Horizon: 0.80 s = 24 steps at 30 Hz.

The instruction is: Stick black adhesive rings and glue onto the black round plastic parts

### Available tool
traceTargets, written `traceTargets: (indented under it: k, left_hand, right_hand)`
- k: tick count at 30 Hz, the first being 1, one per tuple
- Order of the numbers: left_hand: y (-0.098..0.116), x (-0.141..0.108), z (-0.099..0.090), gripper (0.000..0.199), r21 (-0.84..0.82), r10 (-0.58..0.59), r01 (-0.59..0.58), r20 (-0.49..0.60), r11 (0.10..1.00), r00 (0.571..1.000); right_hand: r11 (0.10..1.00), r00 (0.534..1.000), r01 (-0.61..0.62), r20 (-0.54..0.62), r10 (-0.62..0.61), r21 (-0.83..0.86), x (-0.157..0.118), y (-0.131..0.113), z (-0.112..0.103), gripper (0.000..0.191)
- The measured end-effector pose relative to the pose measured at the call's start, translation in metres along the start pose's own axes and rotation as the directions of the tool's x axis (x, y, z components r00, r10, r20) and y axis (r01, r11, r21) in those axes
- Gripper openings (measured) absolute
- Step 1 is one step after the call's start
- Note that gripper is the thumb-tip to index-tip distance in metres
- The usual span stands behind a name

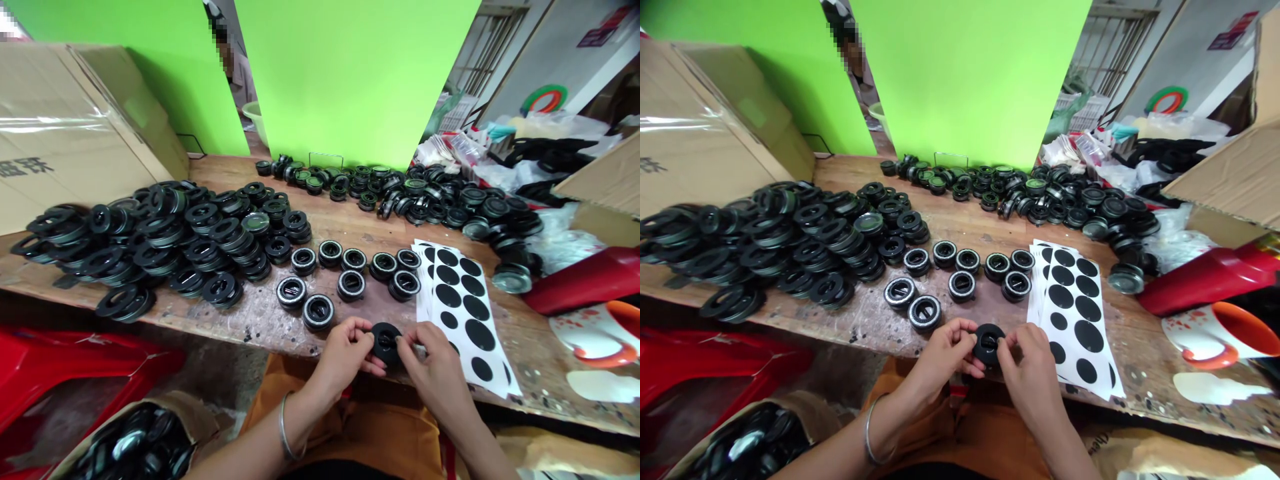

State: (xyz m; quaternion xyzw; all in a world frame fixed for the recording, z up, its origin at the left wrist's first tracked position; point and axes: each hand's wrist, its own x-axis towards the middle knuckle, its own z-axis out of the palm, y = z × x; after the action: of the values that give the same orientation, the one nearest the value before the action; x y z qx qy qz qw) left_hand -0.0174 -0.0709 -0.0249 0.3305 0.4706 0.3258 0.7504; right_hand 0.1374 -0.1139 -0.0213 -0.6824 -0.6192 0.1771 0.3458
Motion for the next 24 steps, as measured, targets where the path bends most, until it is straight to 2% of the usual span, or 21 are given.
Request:
traceTargets:
  k: [3, 5, 7, 9, 11, 12, 14, 16, 17, 19, 22, 24]
  left_hand:
    - [0.001, 0.0, 0.002, 0.026, 0.007, 0.006, -0.006, -0.02, 1.0, 1.0]
    - [0.0, -0.001, 0.003, 0.025, 0.006, 0.007, -0.007, -0.03, 1.0, 1.0]
    - [0.0, -0.001, 0.003, 0.025, 0.005, 0.008, -0.008, -0.033, 1.0, 0.999]
    - [-0.001, 0.0, 0.003, 0.025, 0.002, 0.007, -0.007, -0.032, 1.0, 0.999]
    - [-0.002, 0.001, 0.002, 0.028, -0.008, 0.002, -0.002, -0.026, 1.0, 1.0]
    - [-0.002, 0.001, 0.002, 0.029, -0.014, -0.002, 0.002, -0.02, 1.0, 1.0]
    - [-0.002, 0.002, 0.001, 0.031, -0.022, -0.016, 0.016, 0.007, 1.0, 1.0]
    - [0.0, 0.004, 0.0, 0.031, -0.02, -0.037, 0.038, 0.047, 0.999, 0.998]
    - [0.001, 0.005, -0.001, 0.031, -0.017, -0.046, 0.048, 0.067, 0.999, 0.997]
    - [0.004, 0.007, -0.001, 0.032, -0.004, -0.057, 0.058, 0.097, 0.998, 0.994]
    - [0.005, 0.009, -0.002, 0.038, 0.027, -0.065, 0.063, 0.107, 0.998, 0.992]
    - [0.003, 0.009, -0.003, 0.049, 0.028, -0.073, 0.071, 0.113, 0.997, 0.991]
  right_hand:
    - [0.943, 0.992, 0.126, 0.055, -0.114, -0.308, -0.001, -0.006, -0.003, 0.021]
    - [0.899, 0.989, 0.132, 0.123, -0.088, -0.417, 0.0, -0.008, -0.007, 0.02]
    - [0.9, 0.985, 0.067, 0.173, 0.01, -0.431, 0.004, -0.006, -0.012, 0.021]
    - [0.939, 0.973, -0.058, 0.191, 0.129, -0.338, 0.009, -0.001, -0.016, 0.02]
    - [0.976, 0.945, -0.193, 0.248, 0.211, -0.097, 0.015, 0.008, -0.017, 0.023]
    - [0.962, 0.917, -0.269, 0.317, 0.241, 0.049, 0.018, 0.013, -0.016, 0.027]
    - [0.859, 0.837, -0.428, 0.483, 0.258, 0.282, 0.023, 0.02, -0.01, 0.034]
    - [0.748, 0.766, -0.552, 0.579, 0.279, 0.37, 0.028, 0.021, -0.002, 0.038]
    - [0.718, 0.755, -0.58, 0.585, 0.296, 0.385, 0.031, 0.02, 0.003, 0.04]
    - [0.714, 0.777, -0.574, 0.541, 0.322, 0.401, 0.035, 0.015, 0.01, 0.044]
    - [0.755, 0.82, -0.528, 0.465, 0.334, 0.389, 0.036, 0.006, 0.014, 0.048]
    - [0.735, 0.805, -0.545, 0.495, 0.327, 0.402, 0.032, 0.005, 0.01, 0.047]
